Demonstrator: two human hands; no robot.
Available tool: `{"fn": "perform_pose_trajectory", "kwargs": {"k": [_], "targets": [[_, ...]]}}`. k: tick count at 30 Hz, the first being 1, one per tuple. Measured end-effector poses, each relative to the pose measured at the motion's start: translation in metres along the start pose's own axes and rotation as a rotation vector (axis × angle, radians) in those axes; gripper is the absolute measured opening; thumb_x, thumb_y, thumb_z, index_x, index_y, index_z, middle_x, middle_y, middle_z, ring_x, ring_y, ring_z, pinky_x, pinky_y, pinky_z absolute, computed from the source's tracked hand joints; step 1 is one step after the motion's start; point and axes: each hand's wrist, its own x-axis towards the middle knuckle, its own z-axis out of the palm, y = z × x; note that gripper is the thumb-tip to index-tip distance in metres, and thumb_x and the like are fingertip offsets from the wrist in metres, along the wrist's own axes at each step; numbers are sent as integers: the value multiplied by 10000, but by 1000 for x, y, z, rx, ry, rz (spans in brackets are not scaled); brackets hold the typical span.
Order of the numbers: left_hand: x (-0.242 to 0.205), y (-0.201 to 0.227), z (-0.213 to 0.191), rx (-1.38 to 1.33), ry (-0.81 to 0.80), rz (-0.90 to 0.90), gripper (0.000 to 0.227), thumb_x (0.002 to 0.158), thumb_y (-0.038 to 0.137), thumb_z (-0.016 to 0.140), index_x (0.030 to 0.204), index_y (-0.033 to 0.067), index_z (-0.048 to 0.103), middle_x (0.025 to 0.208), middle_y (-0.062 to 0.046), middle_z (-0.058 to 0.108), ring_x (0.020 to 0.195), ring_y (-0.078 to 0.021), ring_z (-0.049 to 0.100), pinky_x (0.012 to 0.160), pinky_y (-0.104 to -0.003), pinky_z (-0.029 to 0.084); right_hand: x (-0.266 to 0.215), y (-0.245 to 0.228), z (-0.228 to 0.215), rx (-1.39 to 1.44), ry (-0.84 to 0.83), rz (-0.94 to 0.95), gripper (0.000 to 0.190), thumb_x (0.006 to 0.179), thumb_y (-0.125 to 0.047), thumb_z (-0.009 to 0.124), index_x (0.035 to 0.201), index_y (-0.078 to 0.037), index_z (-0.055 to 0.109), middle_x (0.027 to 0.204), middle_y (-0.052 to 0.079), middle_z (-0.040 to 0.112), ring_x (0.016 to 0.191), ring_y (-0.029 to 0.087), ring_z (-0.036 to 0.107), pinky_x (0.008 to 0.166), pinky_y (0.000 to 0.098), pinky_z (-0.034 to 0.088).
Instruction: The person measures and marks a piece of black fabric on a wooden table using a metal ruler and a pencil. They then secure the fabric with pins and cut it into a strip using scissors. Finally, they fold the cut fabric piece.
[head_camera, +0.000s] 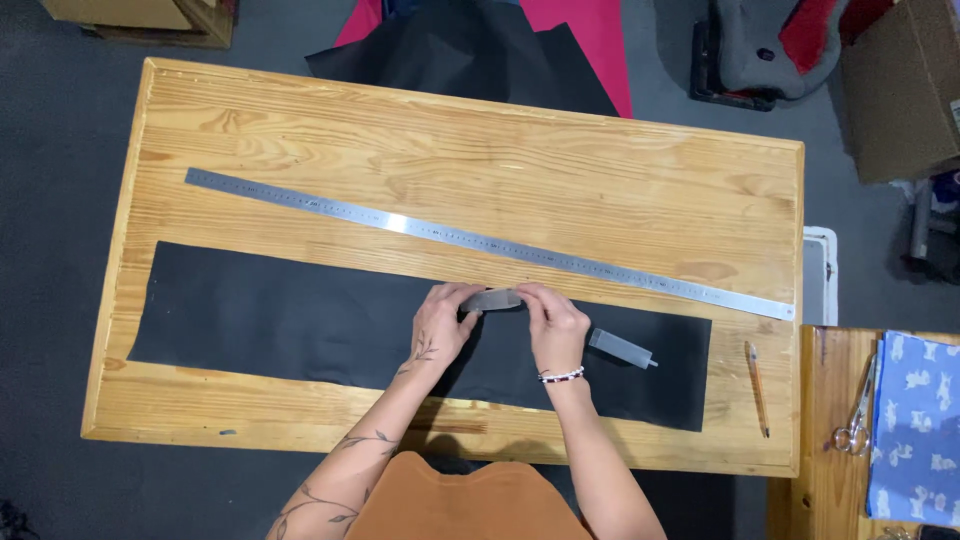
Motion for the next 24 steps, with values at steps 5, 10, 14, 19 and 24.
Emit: {"fn": "perform_pose_trajectory", "kwargs": {"k": [5, 10, 14, 19, 24], "targets": [[16, -3, 8, -9, 16, 15, 435, 797, 173, 825, 1211, 283, 752, 1124, 35, 735, 1217, -220, 629, 1007, -379, 553, -21, 52, 13, 411, 61, 451, 121, 910, -39, 767, 995, -121, 793, 924, 72, 803, 860, 112, 747, 790, 260, 637], [39, -21, 9, -87, 31, -64, 469, 752, 208, 886, 1198, 246, 747, 1094, -48, 725, 1159, -284, 672, 1006, -409, 563, -57, 110, 38, 782, 141, 769, 173, 917, -12, 752, 1089, -29, 753, 999, 152, 784, 896, 165, 738, 844, 304, 649], [57, -36, 3, -84, 76, -140, 444, 777, 224, 875, 1198, 256, 740, 1096, -102, 705, 1146, -354, 680, 1003, -457, 548, -74, 116, 33, 582, 78, 784, 158, 894, 10, 766, 1036, -57, 788, 979, 162, 784, 870, 183, 753, 814, 290, 647], [68, -49, -1, -104, 110, -163, 472, 792, 211, 872, 1224, 304, 707, 1092, -118, 692, 1137, -384, 683, 1000, -472, 540, -84, 107, 13, 33, -76, 473, 84, 898, -204, 797, 941, -274, 815, 894, -12, 807, 924, 174, 763, 792, 331, 623], [62, -41, -1, -113, 205, -63, 572, 774, 188, 886, 1295, 281, 670, 1100, -86, 677, 1129, -345, 685, 1013, -452, 531, -84, 98, -6, -260, -79, 33, 38, 943, -263, 742, 948, -270, 779, 933, -73, 784, 962, 147, 732, 856, 310, 600]]}}
